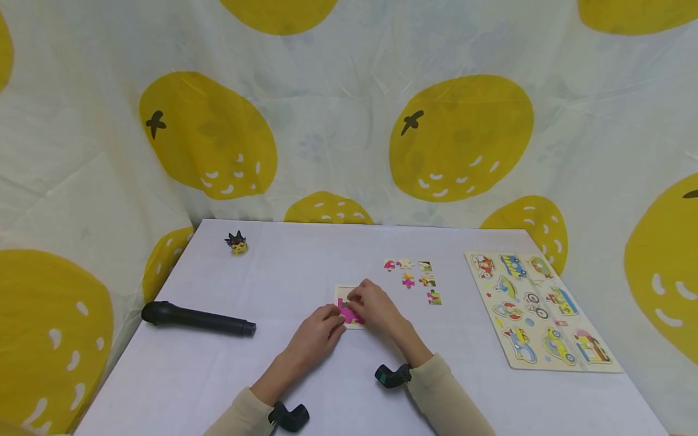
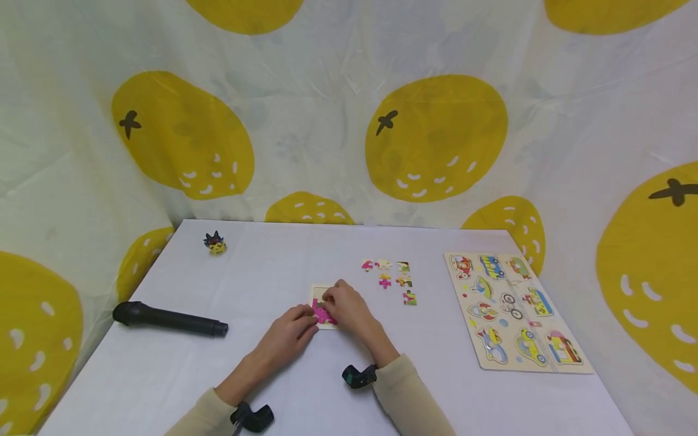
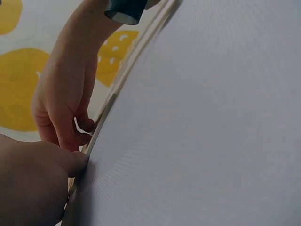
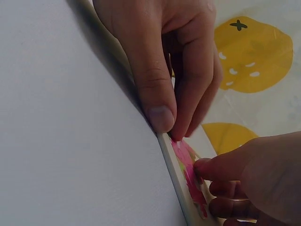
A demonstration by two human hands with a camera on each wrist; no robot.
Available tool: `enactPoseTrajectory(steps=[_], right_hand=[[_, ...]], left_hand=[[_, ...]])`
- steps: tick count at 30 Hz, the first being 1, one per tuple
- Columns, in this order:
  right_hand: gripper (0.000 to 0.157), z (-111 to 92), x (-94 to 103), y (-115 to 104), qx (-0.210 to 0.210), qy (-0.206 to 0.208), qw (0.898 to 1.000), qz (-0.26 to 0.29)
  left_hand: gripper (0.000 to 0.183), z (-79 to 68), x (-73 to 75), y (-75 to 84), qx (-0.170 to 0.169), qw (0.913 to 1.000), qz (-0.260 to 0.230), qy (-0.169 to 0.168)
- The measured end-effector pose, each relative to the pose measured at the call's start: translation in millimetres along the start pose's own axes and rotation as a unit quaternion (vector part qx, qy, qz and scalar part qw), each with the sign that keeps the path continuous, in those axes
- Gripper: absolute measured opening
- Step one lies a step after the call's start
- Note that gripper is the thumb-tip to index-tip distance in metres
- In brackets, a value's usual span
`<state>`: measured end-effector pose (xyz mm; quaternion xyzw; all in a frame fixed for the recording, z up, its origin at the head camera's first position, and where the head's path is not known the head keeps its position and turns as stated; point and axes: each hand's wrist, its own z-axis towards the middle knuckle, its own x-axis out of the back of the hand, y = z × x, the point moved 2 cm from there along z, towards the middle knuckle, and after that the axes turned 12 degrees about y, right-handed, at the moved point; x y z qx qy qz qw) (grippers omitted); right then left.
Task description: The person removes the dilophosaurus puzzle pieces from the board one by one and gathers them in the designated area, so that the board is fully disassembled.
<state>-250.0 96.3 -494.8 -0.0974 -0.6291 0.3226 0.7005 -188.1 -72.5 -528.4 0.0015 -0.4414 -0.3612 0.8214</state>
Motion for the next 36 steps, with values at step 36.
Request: enactPoseTrajectory(steps=[36], right_hand=[[0.014, 3, 5.2, 10, -0.016, -0.036, 0.991, 0.129]], left_hand=[[0.023, 0.4, 0.3, 2.2, -0.010, 0.9996, 0.023, -0.010]])
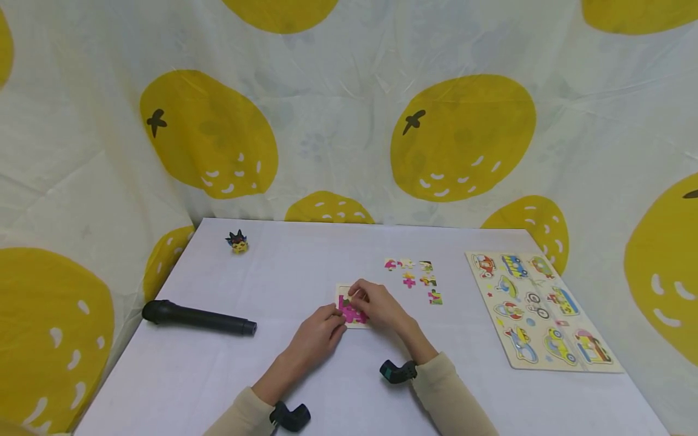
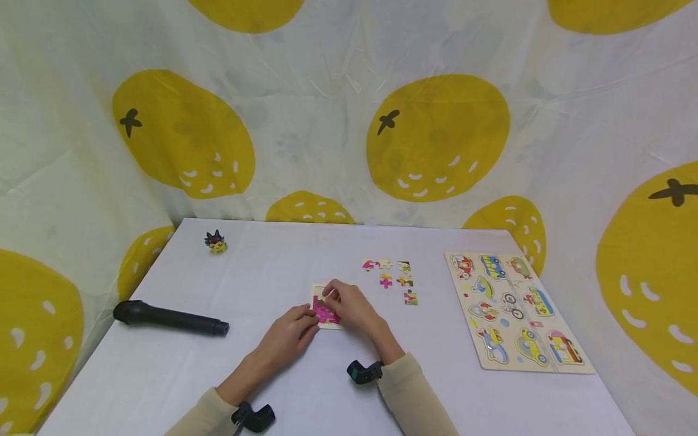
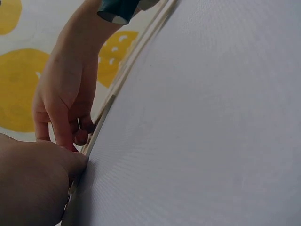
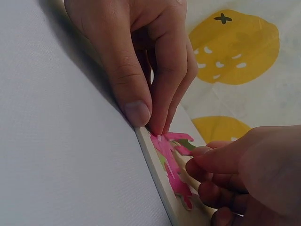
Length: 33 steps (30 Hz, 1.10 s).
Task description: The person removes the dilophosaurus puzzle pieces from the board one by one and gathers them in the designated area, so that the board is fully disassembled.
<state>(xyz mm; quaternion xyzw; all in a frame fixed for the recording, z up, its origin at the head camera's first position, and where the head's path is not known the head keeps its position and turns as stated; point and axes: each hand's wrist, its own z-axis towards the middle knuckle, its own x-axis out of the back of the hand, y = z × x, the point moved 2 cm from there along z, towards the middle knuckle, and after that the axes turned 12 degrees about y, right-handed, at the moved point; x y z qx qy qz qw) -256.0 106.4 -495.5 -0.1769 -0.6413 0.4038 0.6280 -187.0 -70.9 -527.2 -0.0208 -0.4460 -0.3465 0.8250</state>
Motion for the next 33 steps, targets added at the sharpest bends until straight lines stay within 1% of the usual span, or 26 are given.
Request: enactPoseTrajectory(steps=[6, 13, 18, 25, 33], right_hand=[[0.017, 0, 3.6, 1, -0.030, 0.037, 0.999, -0.002], [0.018, 4, 11.6, 10, -0.044, 0.077, 0.996, 0.002], [0.019, 6, 19.2, 18, -0.064, 0.091, 0.994, 0.005], [0.021, 9, 33.9, 27, -0.071, 0.108, 0.992, 0.011], [0.023, 10, 49.3, 38, -0.088, 0.150, 0.985, -0.001]], left_hand=[[0.023, 0.2, -0.9, -0.3, 0.001, 1.0000, -0.004, 0.002], [0.022, 0.7, -1.4, -0.1, 0.005, 1.0000, -0.002, 0.002], [0.024, 0.9, -0.1, 0.8, 0.014, 0.9999, -0.006, -0.003], [0.024, 0.1, 1.6, 0.7, 0.018, 0.9997, -0.015, -0.001], [0.024, -1.0, 0.2, -0.2, 0.016, 0.9997, -0.017, 0.007]])
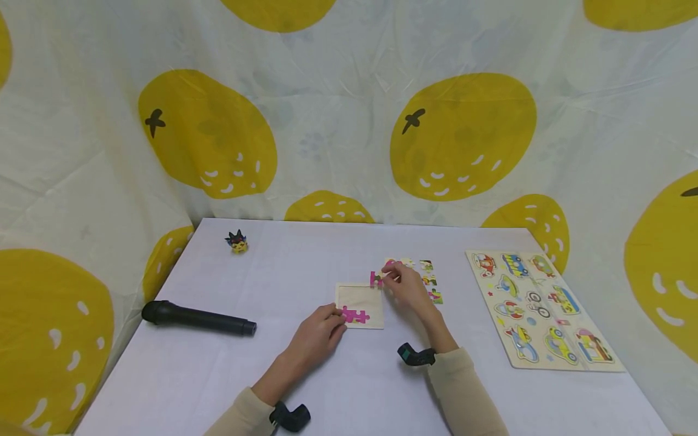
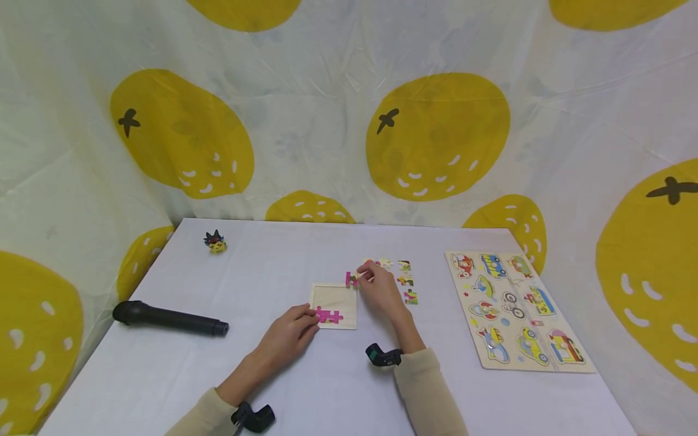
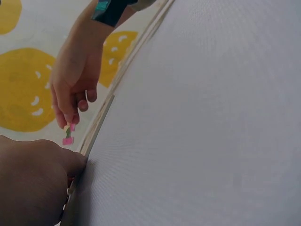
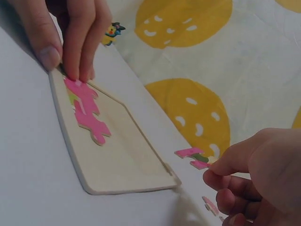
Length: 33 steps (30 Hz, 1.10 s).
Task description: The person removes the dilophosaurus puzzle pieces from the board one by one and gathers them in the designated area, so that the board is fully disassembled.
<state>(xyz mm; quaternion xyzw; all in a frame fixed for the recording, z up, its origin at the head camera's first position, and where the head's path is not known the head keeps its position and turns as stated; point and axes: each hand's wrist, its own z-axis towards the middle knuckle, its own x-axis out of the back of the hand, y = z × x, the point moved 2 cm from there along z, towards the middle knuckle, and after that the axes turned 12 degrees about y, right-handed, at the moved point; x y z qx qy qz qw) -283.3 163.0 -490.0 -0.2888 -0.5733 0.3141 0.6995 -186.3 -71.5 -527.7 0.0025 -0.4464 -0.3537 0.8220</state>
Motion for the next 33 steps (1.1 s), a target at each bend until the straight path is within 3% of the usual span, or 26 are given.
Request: enactPoseTrajectory(steps=[22, 33], right_hand=[[0.024, 3, 10.0, 18, -0.032, 0.070, 0.992, -0.097], [0.024, 3, 9.7, 17, -0.030, 0.069, 0.989, -0.126]], left_hand=[[0.024, 0.3, 1.2, 0.6, 0.007, 1.0000, 0.000, 0.001], [0.024, 0.2, 1.3, 0.4, 0.013, 0.9999, 0.005, -0.002]])
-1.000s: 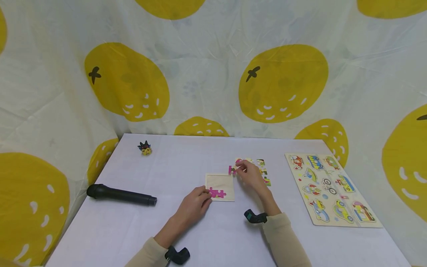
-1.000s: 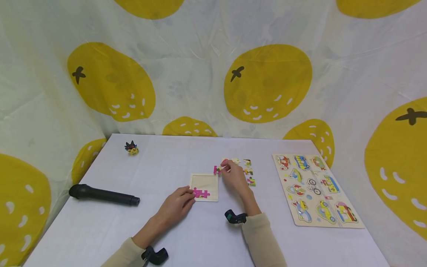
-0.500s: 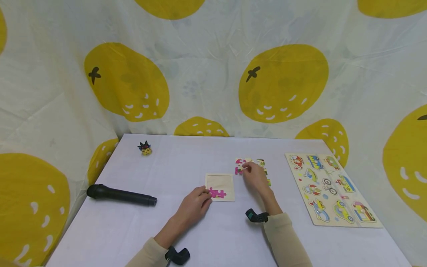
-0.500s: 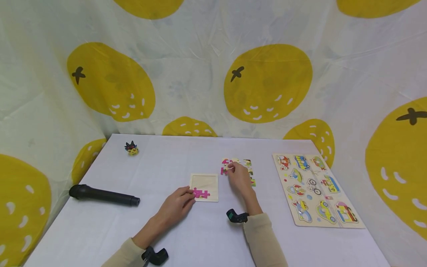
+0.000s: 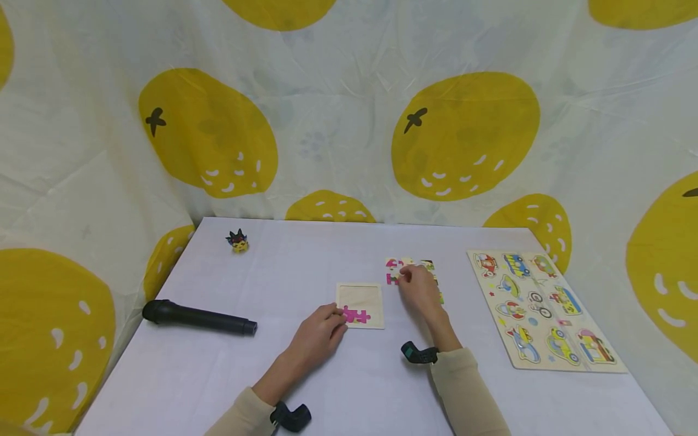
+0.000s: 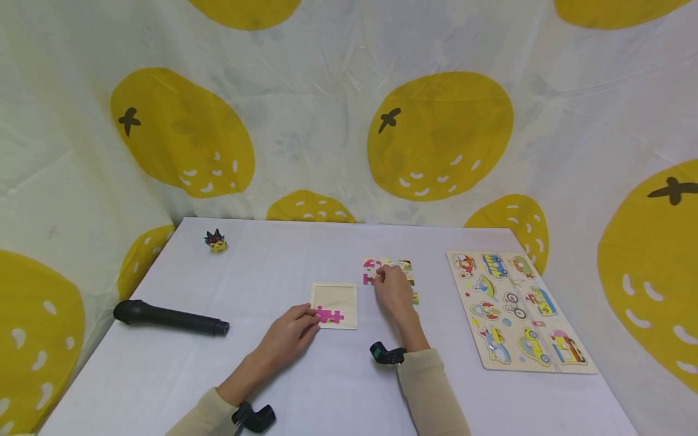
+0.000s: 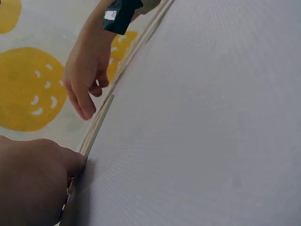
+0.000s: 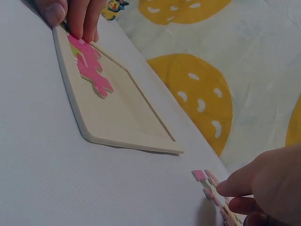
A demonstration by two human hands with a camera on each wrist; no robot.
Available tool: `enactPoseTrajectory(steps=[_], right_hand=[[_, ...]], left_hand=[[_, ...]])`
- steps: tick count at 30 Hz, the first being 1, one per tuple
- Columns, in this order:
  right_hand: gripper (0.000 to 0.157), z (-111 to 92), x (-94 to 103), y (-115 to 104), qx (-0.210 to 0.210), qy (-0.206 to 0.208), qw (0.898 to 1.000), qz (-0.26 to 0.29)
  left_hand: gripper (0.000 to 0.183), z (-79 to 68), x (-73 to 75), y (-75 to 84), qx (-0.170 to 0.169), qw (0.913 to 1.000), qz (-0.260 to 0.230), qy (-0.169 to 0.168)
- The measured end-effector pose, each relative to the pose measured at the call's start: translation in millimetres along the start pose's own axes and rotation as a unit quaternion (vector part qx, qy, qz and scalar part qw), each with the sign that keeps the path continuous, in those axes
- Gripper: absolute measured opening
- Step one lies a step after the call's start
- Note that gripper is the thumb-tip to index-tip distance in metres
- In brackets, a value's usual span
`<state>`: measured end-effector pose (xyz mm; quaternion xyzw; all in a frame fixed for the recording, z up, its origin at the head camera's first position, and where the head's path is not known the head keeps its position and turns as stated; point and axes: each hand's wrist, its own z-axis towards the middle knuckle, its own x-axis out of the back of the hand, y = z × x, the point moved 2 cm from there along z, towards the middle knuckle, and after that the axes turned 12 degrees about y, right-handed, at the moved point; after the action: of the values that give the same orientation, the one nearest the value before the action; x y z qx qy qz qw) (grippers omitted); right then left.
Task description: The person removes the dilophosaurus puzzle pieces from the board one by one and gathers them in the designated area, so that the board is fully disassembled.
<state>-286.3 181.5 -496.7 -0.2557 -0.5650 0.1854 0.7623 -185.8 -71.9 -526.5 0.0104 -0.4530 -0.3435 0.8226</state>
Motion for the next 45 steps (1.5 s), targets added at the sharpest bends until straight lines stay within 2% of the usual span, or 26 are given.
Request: enactPoseTrajectory(steps=[12, 19, 25, 33, 37, 45], right_hand=[[0.024, 0, -7.2, 0, 0.015, -0.012, 0.998, -0.053], [0.024, -1, -7.1, -3, 0.014, -0.003, 0.999, -0.050], [0.028, -4, -1.2, -12, 0.026, 0.001, 0.999, -0.026], [0.034, -16, 1.9, -28, 0.044, -0.038, 0.998, -0.020], [0.036, -24, -2.4, -36, 0.051, -0.056, 0.997, -0.020], [0.033, -44, -14.3, -50, 0.097, -0.085, 0.991, -0.027]], left_hand=[[0.024, 1.2, 0.2, -0.3, -0.004, 1.0000, 0.004, 0.000], [0.024, 2.2, 1.4, 0.2, -0.005, 1.0000, -0.002, -0.002], [0.023, 2.7, 1.2, 0.6, 0.000, 0.9999, -0.007, -0.008], [0.023, 1.4, -2.0, 0.6, 0.003, 0.9999, -0.013, -0.011], [0.025, 1.3, -3.0, 0.3, 0.006, 0.9998, -0.010, -0.014], [0.026, -0.6, -2.2, -2.0, 0.007, 0.9999, -0.002, -0.012]])
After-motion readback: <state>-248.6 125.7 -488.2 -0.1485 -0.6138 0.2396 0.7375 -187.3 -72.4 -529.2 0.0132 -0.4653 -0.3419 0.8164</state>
